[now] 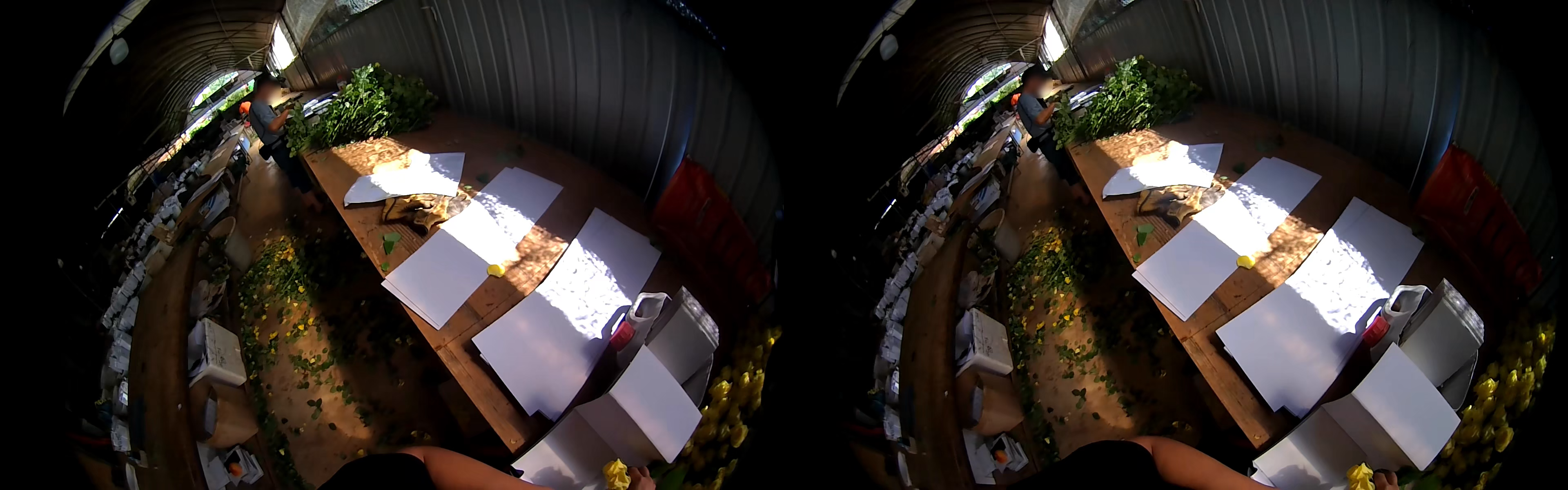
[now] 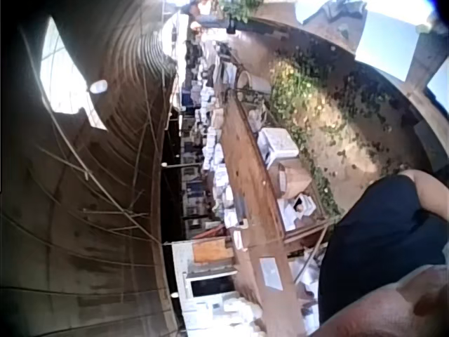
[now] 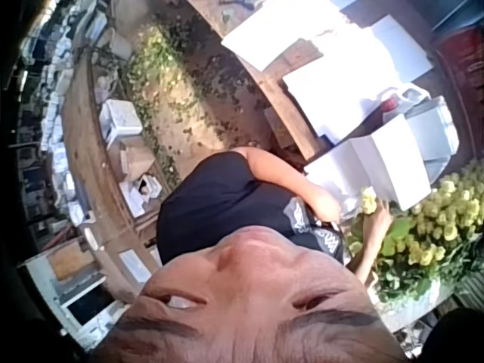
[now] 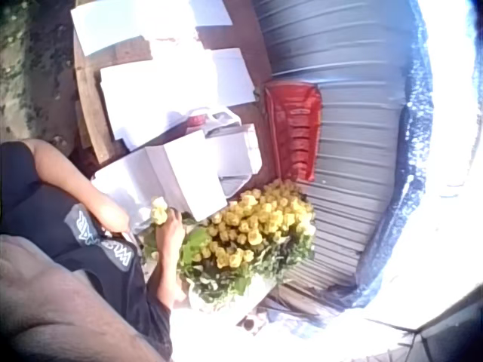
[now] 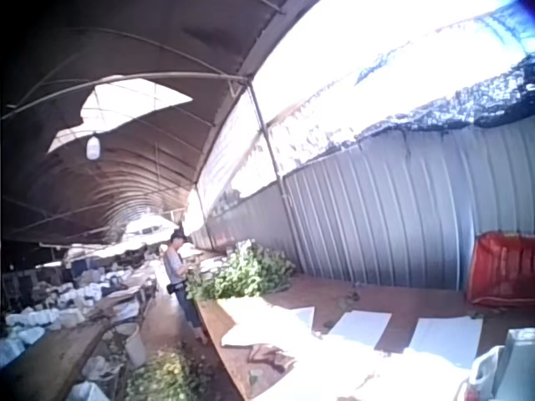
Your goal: The person carries a large bunch of yellow roses to a wooden table, places them down, and then repeatedly picks individual roses to arrange them inside a white box lined with paper. The person folds the paper around the roses as they place them into the box.
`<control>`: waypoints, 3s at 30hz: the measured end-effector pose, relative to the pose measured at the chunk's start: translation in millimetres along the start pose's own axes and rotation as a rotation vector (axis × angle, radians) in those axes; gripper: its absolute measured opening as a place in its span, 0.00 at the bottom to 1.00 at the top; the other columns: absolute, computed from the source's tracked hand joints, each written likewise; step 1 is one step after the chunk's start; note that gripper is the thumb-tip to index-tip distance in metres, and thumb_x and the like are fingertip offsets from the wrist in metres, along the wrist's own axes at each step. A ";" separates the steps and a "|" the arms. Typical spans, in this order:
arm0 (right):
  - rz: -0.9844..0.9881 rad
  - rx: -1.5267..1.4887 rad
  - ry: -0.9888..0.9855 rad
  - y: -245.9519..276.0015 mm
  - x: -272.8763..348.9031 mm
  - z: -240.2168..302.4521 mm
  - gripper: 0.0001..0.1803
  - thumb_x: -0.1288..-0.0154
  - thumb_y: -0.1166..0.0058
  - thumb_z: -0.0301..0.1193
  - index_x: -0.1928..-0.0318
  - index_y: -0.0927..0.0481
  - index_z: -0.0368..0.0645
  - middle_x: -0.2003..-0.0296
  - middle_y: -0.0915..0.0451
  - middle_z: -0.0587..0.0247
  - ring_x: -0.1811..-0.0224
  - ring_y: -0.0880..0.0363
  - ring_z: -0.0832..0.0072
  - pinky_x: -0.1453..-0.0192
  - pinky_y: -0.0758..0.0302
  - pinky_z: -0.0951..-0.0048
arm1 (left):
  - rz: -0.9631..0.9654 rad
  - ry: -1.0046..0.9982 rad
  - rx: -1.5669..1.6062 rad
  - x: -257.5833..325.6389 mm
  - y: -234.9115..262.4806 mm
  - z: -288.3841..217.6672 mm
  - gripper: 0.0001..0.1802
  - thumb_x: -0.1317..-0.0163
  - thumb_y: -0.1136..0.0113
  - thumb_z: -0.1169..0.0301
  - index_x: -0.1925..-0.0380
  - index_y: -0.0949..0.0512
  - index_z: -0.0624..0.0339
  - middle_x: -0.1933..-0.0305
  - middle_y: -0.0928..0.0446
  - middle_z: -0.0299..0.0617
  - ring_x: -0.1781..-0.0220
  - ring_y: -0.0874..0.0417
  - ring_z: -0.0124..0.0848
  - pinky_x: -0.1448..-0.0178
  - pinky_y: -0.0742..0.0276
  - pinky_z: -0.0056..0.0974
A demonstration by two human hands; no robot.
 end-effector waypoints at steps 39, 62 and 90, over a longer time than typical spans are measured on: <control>-0.034 -0.418 0.234 -146.2 -76.5 -27.3 0.16 0.53 0.44 0.29 0.63 0.33 0.38 0.75 0.26 0.55 0.75 0.25 0.59 0.71 0.28 0.66 | 0.291 0.396 0.123 20.7 35.4 41.3 0.13 0.49 0.57 0.77 0.61 0.35 0.67 0.67 0.27 0.52 0.63 0.24 0.47 0.60 0.28 0.44; -0.033 -0.015 0.312 -162.4 -80.5 -30.2 0.30 0.50 0.46 0.46 0.53 0.37 0.38 0.72 0.25 0.51 0.76 0.24 0.58 0.74 0.27 0.64 | -0.732 1.266 0.245 163.7 94.2 215.6 0.25 0.56 0.38 0.59 0.65 0.29 0.70 0.66 0.25 0.56 0.62 0.23 0.45 0.59 0.28 0.39; 0.218 0.012 0.344 -170.6 -61.4 0.5 0.24 0.48 0.50 0.49 0.62 0.32 0.40 0.71 0.23 0.53 0.74 0.23 0.57 0.72 0.27 0.60 | -0.903 1.010 0.074 189.9 132.3 160.7 0.12 0.46 0.45 0.65 0.66 0.26 0.61 0.76 0.24 0.42 0.77 0.24 0.30 0.71 0.29 0.31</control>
Point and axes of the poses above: each hand's wrist, its own x-axis away from the middle knuckle, its own y-axis out of the back of the hand, z = x × y, the point moved 10 cm from there along -x, towards the middle knuckle
